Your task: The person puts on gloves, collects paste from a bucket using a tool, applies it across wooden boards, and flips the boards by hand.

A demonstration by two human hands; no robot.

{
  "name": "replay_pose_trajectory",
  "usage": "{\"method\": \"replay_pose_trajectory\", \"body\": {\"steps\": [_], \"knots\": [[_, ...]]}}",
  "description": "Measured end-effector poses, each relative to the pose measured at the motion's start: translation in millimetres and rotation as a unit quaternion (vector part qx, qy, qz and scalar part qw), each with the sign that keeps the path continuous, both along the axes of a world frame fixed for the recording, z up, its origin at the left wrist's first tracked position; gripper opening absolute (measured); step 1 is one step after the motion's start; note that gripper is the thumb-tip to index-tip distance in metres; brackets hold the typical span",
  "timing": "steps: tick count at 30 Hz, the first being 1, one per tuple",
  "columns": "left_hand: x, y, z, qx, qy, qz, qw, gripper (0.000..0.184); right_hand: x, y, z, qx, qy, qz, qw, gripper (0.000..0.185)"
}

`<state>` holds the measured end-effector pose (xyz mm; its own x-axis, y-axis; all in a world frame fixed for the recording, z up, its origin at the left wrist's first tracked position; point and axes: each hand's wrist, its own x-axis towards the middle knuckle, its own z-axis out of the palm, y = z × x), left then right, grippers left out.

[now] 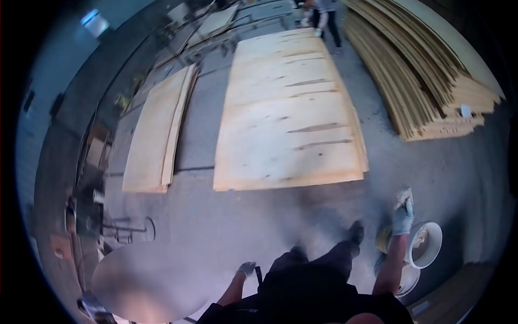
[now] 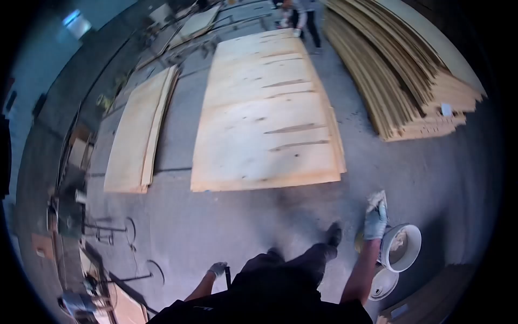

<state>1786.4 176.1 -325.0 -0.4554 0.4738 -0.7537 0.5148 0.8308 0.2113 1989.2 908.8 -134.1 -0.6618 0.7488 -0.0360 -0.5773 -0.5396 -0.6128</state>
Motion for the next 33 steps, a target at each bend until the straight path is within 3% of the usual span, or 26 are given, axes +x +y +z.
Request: {"method": "replay_pose_trajectory", "body": {"steps": [1, 3, 4, 5, 6, 7, 8, 12, 15, 16, 19, 23, 25, 27, 29, 30, 31, 32, 33], "knots": [[6, -35, 4, 0.001, 0.027, 0.011, 1.000, 0.043, -54, -35, 27, 0.043, 0.036, 0.041, 0.998, 0.037], [-6, -87, 12, -0.043, -0.047, 0.087, 0.994, 0.042, -145, -109, 58, 0.030, -0.078, -0.008, 0.997, 0.037], [-12, -120, 8, 0.053, 0.009, 0.065, 0.996, 0.035, -179, -122, 41, 0.055, -0.008, 0.099, 0.994, 0.040], [-22, -145, 3, 0.158, -0.151, 0.390, 0.894, 0.037, -213, -134, 25, 0.080, 0.070, 0.198, 0.974, 0.044], [-35, -167, 2, 0.145, -0.154, 0.430, 0.877, 0.040, -250, -161, 27, 0.035, 0.029, 0.189, 0.981, 0.046], [-52, -177, 0, 0.142, -0.165, 0.532, 0.818, 0.043, -288, -195, 30, -0.006, -0.012, 0.174, 0.985, 0.049], [-68, -191, -7, 0.160, -0.146, 0.579, 0.786, 0.043, -327, -224, 32, -0.046, -0.051, 0.156, 0.985, 0.051], [-133, -248, -23, 0.153, -0.164, 0.690, 0.688, 0.045, -459, -325, 2, 0.006, -0.014, 0.245, 0.969, 0.063], [-184, -289, -33, 0.062, -0.233, 0.722, 0.648, 0.050, -550, -367, -80, 0.045, 0.116, 0.338, 0.933, 0.063], [-197, -296, -22, 0.048, -0.225, 0.665, 0.710, 0.051, -549, -403, -46, -0.060, -0.098, 0.218, 0.969, 0.061], [-285, -362, -7, 0.024, -0.233, 0.616, 0.752, 0.051, -611, -458, -107, -0.077, -0.148, 0.187, 0.968, 0.057], [-424, -432, 9, 0.068, -0.162, 0.713, 0.679, 0.046, -661, -513, -112, -0.140, -0.130, 0.153, 0.969, 0.051], [-510, -458, 3, 0.051, -0.128, 0.660, 0.739, 0.049, -668, -529, -137, -0.169, -0.211, 0.103, 0.957, 0.039], [-611, -477, -23, 0.004, -0.076, 0.483, 0.872, 0.051, -689, -561, -152, -0.189, -0.248, 0.056, 0.948, 0.032], [-717, -455, -45, -0.043, -0.007, 0.279, 0.959, 0.055, -704, -586, -187, -0.204, -0.279, -0.020, 0.938, 0.028], [-769, -445, -74, -0.027, -0.056, 0.203, 0.977, 0.065, -700, -604, -204, -0.194, -0.265, -0.038, 0.944, 0.027], [-838, -441, -132, -0.043, -0.023, 0.023, 0.999, 0.070, -708, -610, -225, -0.173, -0.244, -0.058, 0.952, 0.026], [-876, -428, -188, -0.055, 0.010, -0.146, 0.988, 0.075, -702, -619, -268, -0.254, -0.269, -0.098, 0.924, 0.029], [-917, -358, -180, -0.095, 0.025, 0.035, 0.995, 0.079, -707, -631, -290, -0.268, -0.282, -0.133, 0.912, 0.030]]}}
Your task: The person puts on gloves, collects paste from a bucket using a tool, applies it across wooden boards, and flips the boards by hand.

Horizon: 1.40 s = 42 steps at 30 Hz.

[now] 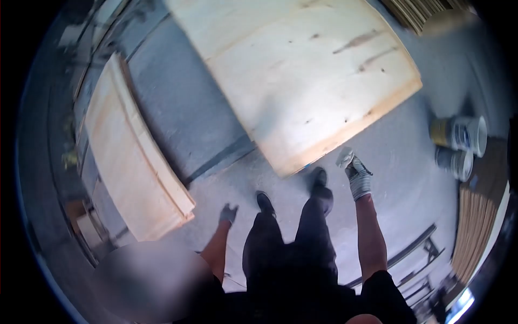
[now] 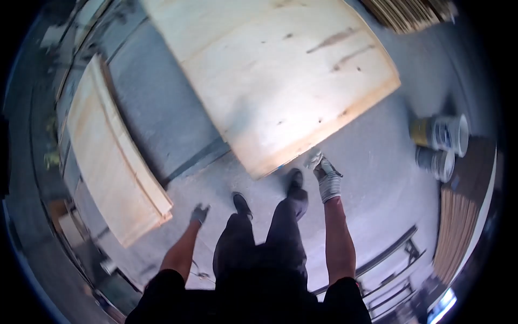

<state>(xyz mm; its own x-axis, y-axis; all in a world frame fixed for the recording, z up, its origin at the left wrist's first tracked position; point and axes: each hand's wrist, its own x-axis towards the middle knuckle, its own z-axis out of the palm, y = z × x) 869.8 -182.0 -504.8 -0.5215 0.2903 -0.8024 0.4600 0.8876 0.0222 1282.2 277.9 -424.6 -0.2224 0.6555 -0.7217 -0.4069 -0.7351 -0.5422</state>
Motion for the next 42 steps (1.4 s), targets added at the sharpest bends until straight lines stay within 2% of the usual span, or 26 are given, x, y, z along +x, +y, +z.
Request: {"method": "replay_pose_trajectory", "body": {"steps": [1, 2, 3, 7, 8, 10, 13, 14, 17, 19, 20, 22, 25, 26, 28, 31, 32, 34, 35, 36, 37, 38, 39, 40, 41, 42], "knots": [[-50, 41, -44, 0.038, 0.054, -0.055, 0.996, 0.083, -1, -9, -20, -0.016, -0.039, -0.035, 0.998, 0.030], [-80, 104, -52, 0.166, 0.073, -0.026, 0.983, 0.078, 8, -18, -35, -0.036, -0.075, -0.065, 0.994, 0.030], [-94, 186, -36, 0.237, 0.110, -0.084, 0.962, 0.069, 13, -28, -43, -0.038, -0.095, -0.073, 0.992, 0.030], [-156, 423, -162, 0.367, 0.122, -0.173, 0.906, 0.109, 16, 3, -89, 0.002, -0.174, -0.094, 0.980, 0.028], [-146, 486, -143, 0.280, 0.040, -0.161, 0.946, 0.129, 18, 13, -104, 0.016, -0.200, -0.093, 0.975, 0.027], [-137, 564, -214, 0.246, 0.036, -0.218, 0.944, 0.149, 22, 45, -141, 0.048, -0.263, -0.088, 0.960, 0.029], [-62, 605, -246, 0.039, 0.173, -0.178, 0.968, 0.164, 29, 93, -170, 0.088, -0.306, -0.071, 0.945, 0.030], [-54, 622, -250, 0.049, 0.183, -0.179, 0.965, 0.168, 32, 112, -180, 0.112, -0.317, -0.069, 0.939, 0.030], [-54, 604, -238, 0.074, 0.192, -0.165, 0.965, 0.174, 18, 158, -214, 0.117, -0.089, -0.208, 0.967, 0.031], [-50, 615, -236, 0.049, 0.207, -0.178, 0.961, 0.174, 36, 182, -290, 0.115, -0.339, -0.147, 0.922, 0.034], [-48, 613, -233, 0.029, 0.214, -0.187, 0.958, 0.174, 64, 201, -316, 0.233, -0.391, -0.060, 0.889, 0.036], [-47, 614, -236, 0.059, 0.194, -0.178, 0.963, 0.173, 36, 245, -279, 0.291, -0.628, 0.153, 0.705, 0.030], [-54, 601, -241, 0.064, 0.193, -0.182, 0.962, 0.174, 8, 219, -275, 0.329, -0.637, 0.249, 0.651, 0.024], [-50, 604, -235, 0.058, 0.193, -0.183, 0.962, 0.174, -8, 193, -263, 0.344, -0.593, 0.249, 0.685, 0.030], [-46, 612, -228, 0.066, 0.190, -0.179, 0.963, 0.174, -37, 127, -259, 0.437, -0.563, 0.266, 0.649, 0.040], [-48, 602, -233, 0.092, 0.187, -0.185, 0.960, 0.174, -99, -16, -278, 0.367, -0.551, 0.276, 0.697, 0.049], [-47, 599, -232, 0.097, 0.180, -0.187, 0.961, 0.174, -132, -63, -262, 0.307, -0.585, 0.322, 0.678, 0.050], [-50, 599, -229, 0.116, 0.167, -0.193, 0.960, 0.174, -184, -154, -276, 0.353, -0.644, 0.283, 0.617, 0.053], [-56, 598, -235, 0.051, 0.181, -0.232, 0.954, 0.166, -201, -175, -276, 0.341, -0.644, 0.280, 0.624, 0.054], [-75, 580, -234, 0.099, 0.150, -0.336, 0.925, 0.162, -215, -199, -271, 0.326, -0.641, 0.280, 0.636, 0.054], [-106, 565, -229, 0.142, 0.121, -0.427, 0.885, 0.158, -224, -217, -266, 0.317, -0.631, 0.285, 0.648, 0.054], [-138, 555, -222, 0.186, 0.091, -0.510, 0.835, 0.155, -218, -201, -261, 0.240, -0.582, 0.302, 0.716, 0.044], [-169, 544, -205, 0.189, 0.068, -0.526, 0.827, 0.147, -209, -200, -268, 0.252, -0.530, 0.049, 0.808, 0.033], [-186, 536, -201, 0.166, 0.100, -0.493, 0.848, 0.147, -193, -177, -273, 0.262, -0.546, -0.005, 0.796, 0.030], [-203, 526, -201, 0.140, 0.133, -0.457, 0.868, 0.147, -180, -149, -277, 0.165, -0.580, 0.004, 0.798, 0.030], [-215, 518, -205, 0.113, 0.166, -0.418, 0.886, 0.147, -193, -120, -256, 0.157, -0.651, 0.035, 0.742, 0.027]]}}
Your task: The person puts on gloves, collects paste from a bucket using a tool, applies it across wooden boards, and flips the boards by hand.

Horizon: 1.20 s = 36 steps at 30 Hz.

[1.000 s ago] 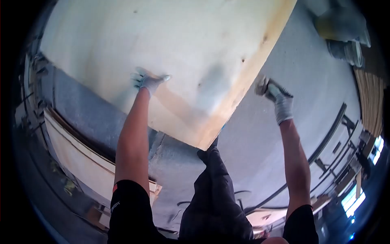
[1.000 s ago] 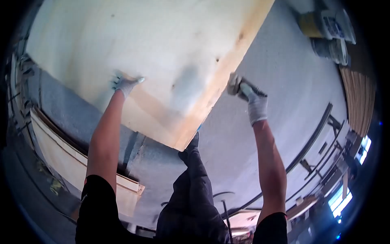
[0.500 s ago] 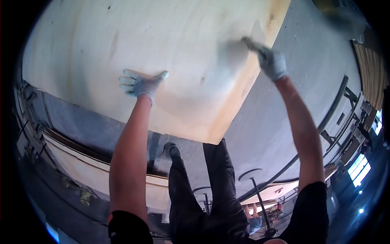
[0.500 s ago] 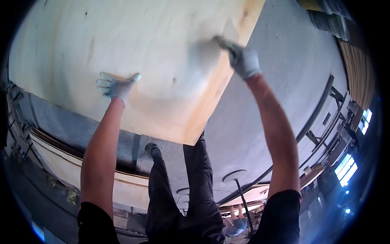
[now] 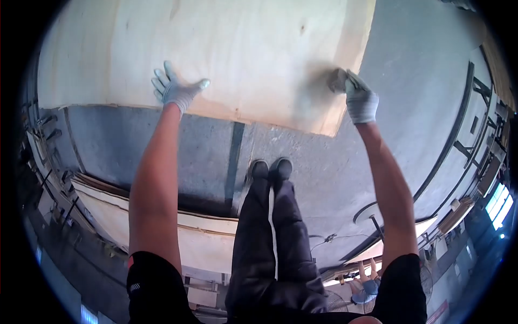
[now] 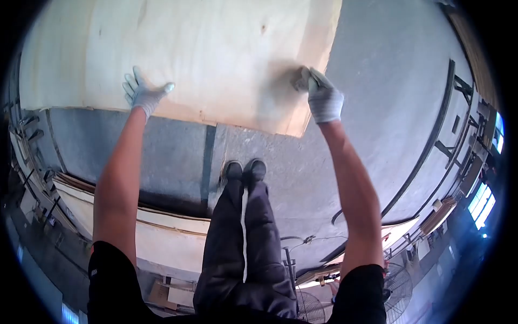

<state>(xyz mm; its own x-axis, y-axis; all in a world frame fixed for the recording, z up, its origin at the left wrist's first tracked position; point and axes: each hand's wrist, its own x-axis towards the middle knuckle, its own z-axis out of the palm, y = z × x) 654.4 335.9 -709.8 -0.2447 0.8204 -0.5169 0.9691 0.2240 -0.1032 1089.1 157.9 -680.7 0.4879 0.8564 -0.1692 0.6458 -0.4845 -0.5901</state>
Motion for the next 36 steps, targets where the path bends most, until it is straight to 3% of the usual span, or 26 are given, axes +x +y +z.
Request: {"method": "replay_pose_trajectory", "body": {"steps": [1, 4, 5, 7, 9, 10, 12, 14, 15, 16, 17, 18, 20, 21, 22, 24, 26, 29, 30, 31, 32, 33, 34, 36], "knots": [[-7, -1, -9, 0.004, -0.012, -0.003, 1.000, 0.148, -7, 4, 9, -0.047, 0.002, 0.068, 0.997, 0.025], [-19, -6, -27, 0.038, -0.026, -0.018, 0.999, 0.150, -21, -54, -3, 0.071, -0.027, 0.263, 0.962, 0.033], [-13, -4, -23, 0.016, -0.010, -0.007, 1.000, 0.151, -35, -74, 7, 0.060, -0.003, 0.277, 0.959, 0.041], [-16, -7, -21, 0.018, -0.022, -0.015, 0.999, 0.151, -71, -118, 0, 0.053, 0.051, 0.254, 0.964, 0.053], [-17, -2, -17, 0.018, -0.027, -0.020, 0.999, 0.151, -110, -135, 12, 0.003, -0.005, 0.205, 0.979, 0.055], [-15, -1, -16, 0.016, -0.023, -0.018, 0.999, 0.151, -123, -135, 13, 0.000, -0.015, 0.192, 0.981, 0.047], [-13, -2, -11, 0.005, -0.023, -0.016, 1.000, 0.151, -146, -138, 0, -0.014, 0.133, 0.075, 0.988, 0.035], [-12, 0, -7, -0.001, -0.029, -0.015, 0.999, 0.152, -162, -98, 27, 0.023, 0.289, -0.047, 0.956, 0.028], [-14, 1, -10, 0.003, -0.029, -0.022, 0.999, 0.152, -160, -73, 17, 0.191, 0.408, -0.058, 0.891, 0.031], [-14, 2, -12, 0.016, -0.034, -0.023, 0.999, 0.153, -150, -56, 26, 0.062, 0.346, -0.135, 0.926, 0.033], [-16, 0, -16, 0.024, -0.037, -0.021, 0.999, 0.154, -142, -27, 17, 0.052, 0.365, -0.152, 0.917, 0.032], [-19, -4, -18, 0.030, -0.043, -0.023, 0.998, 0.155, -136, -18, -25, 0.099, 0.311, -0.129, 0.937, 0.031], [-22, 3, -22, 0.024, -0.047, -0.031, 0.998, 0.156, -160, 13, -29, 0.111, 0.338, -0.092, 0.930, 0.030], [-22, 3, -22, 0.022, -0.049, -0.031, 0.998, 0.157, -177, 14, -20, 0.084, 0.169, -0.011, 0.982, 0.031], [-25, 1, -18, 0.020, -0.049, -0.027, 0.998, 0.157, -200, 4, -9, 0.053, -0.005, 0.071, 0.996, 0.033], [-27, 8, -8, 0.007, -0.055, -0.023, 0.998, 0.160, -246, -13, -7, 0.072, 0.005, 0.037, 0.997, 0.033], [-28, 16, 8, -0.046, -0.060, -0.030, 0.997, 0.151, -290, -20, -21, 0.034, -0.003, -0.084, 0.996, 0.031], [-45, 13, -2, -0.041, -0.100, -0.047, 0.993, 0.125, -370, 20, -21, 0.080, 0.077, -0.231, 0.967, 0.029], [-66, 10, -7, -0.028, -0.122, -0.132, 0.983, 0.115, -401, 28, -34, 0.111, 0.042, -0.180, 0.976, 0.035], [-88, 10, -13, -0.018, -0.145, -0.213, 0.966, 0.106, -445, 54, 2, -0.043, 0.008, -0.169, 0.985, 0.044], [-108, 18, -15, 0.001, -0.169, -0.290, 0.942, 0.097, -482, 53, -30, 0.059, -0.024, -0.124, 0.990, 0.051], [-141, 36, -12, 0.004, -0.221, -0.376, 0.900, 0.082, -515, 71, -29, 0.036, -0.067, -0.091, 0.993, 0.049], [-174, 58, -4, -0.011, -0.217, -0.394, 0.893, 0.081, -542, 90, -24, 0.023, -0.074, -0.092, 0.993, 0.046], [-241, 124, 13, -0.028, -0.196, -0.430, 0.881, 0.080, -573, 131, 1, -0.029, 0.031, -0.050, 0.998, 0.038]]}}
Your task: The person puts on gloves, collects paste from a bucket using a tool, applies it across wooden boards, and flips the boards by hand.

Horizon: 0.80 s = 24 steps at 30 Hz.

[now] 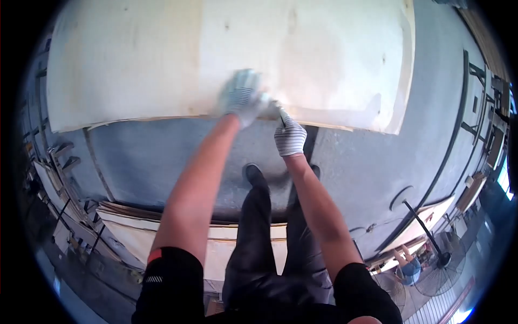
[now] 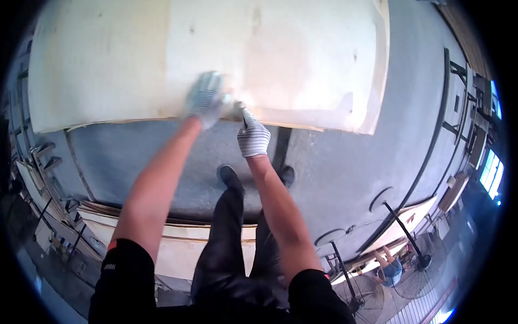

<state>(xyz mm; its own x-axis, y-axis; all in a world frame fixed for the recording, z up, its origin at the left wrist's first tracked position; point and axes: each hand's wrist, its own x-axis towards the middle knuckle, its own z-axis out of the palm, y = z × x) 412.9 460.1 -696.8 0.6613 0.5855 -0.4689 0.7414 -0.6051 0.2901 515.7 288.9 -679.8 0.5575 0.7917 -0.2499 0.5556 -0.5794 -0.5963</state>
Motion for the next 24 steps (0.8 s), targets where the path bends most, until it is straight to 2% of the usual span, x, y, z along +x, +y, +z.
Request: {"method": "replay_pose_trajectory", "body": {"steps": [2, 3, 4, 6, 8, 9, 10, 12, 14, 15, 16, 17, 18, 19, 20, 21, 22, 24], "knots": [[-102, 64, -52, 0.079, -0.111, 0.156, 0.978, 0.092, -28, 30, -18, 0.105, 0.147, -0.022, 0.983, 0.030], [-147, 109, -63, 0.108, -0.071, 0.245, 0.961, 0.102, -34, 59, 11, 0.096, 0.232, -0.039, 0.967, 0.026], [-190, 154, -66, 0.132, -0.034, 0.334, 0.933, 0.113, -42, 82, 16, 0.159, 0.363, -0.086, 0.914, 0.027], [-270, 236, -74, 0.103, 0.039, 0.491, 0.864, 0.139, -53, 133, 13, 0.192, 0.409, -0.133, 0.882, 0.028], [-297, 273, -68, 0.054, 0.107, 0.539, 0.834, 0.149, -46, 194, 23, 0.154, 0.420, -0.122, 0.886, 0.031], [-305, 288, -63, 0.026, 0.138, 0.561, 0.816, 0.154, -41, 226, 25, 0.125, 0.471, -0.168, 0.857, 0.033], [-307, 296, -61, 0.029, 0.155, 0.561, 0.812, 0.157, -42, 262, 24, 0.151, 0.475, -0.186, 0.847, 0.032], [-299, 298, -58, 0.027, 0.196, 0.552, 0.810, 0.163, -24, 325, 12, 0.236, 0.399, -0.111, 0.879, 0.035], [-304, 298, -59, 0.013, 0.186, 0.545, 0.818, 0.164, 6, 385, 22, 0.201, 0.413, -0.113, 0.881, 0.038], [-305, 300, -58, 0.008, 0.175, 0.547, 0.819, 0.165, 23, 416, 24, 0.194, 0.472, -0.106, 0.853, 0.039], [-302, 301, -56, 0.001, 0.189, 0.543, 0.818, 0.165, 45, 443, 12, 0.204, 0.577, -0.104, 0.784, 0.042], [-299, 303, -54, -0.002, 0.201, 0.540, 0.817, 0.166, 48, 475, 21, 0.197, 0.602, -0.107, 0.766, 0.046], [-296, 303, -51, -0.007, 0.217, 0.538, 0.815, 0.166, 72, 503, -23, 0.158, 0.582, -0.081, 0.793, 0.041], [-297, 306, -49, -0.015, 0.210, 0.541, 0.814, 0.166, 89, 526, -60, 0.135, 0.299, -0.015, 0.945, 0.035], [-297, 308, -47, -0.022, 0.204, 0.542, 0.815, 0.167, 101, 555, -72, 0.182, 0.239, -0.005, 0.954, 0.028], [-298, 307, -46, -0.027, 0.199, 0.543, 0.816, 0.167, 107, 581, -59, 0.159, 0.090, 0.111, 0.977, 0.026], [-300, 303, -47, -0.028, 0.181, 0.545, 0.818, 0.167, 88, 608, -38, -0.038, -0.128, 0.156, 0.979, 0.024], [-304, 300, -47, -0.031, 0.148, 0.545, 0.825, 0.168, 80, 592, -51, 0.055, 0.039, 0.234, 0.970, 0.021]]}}
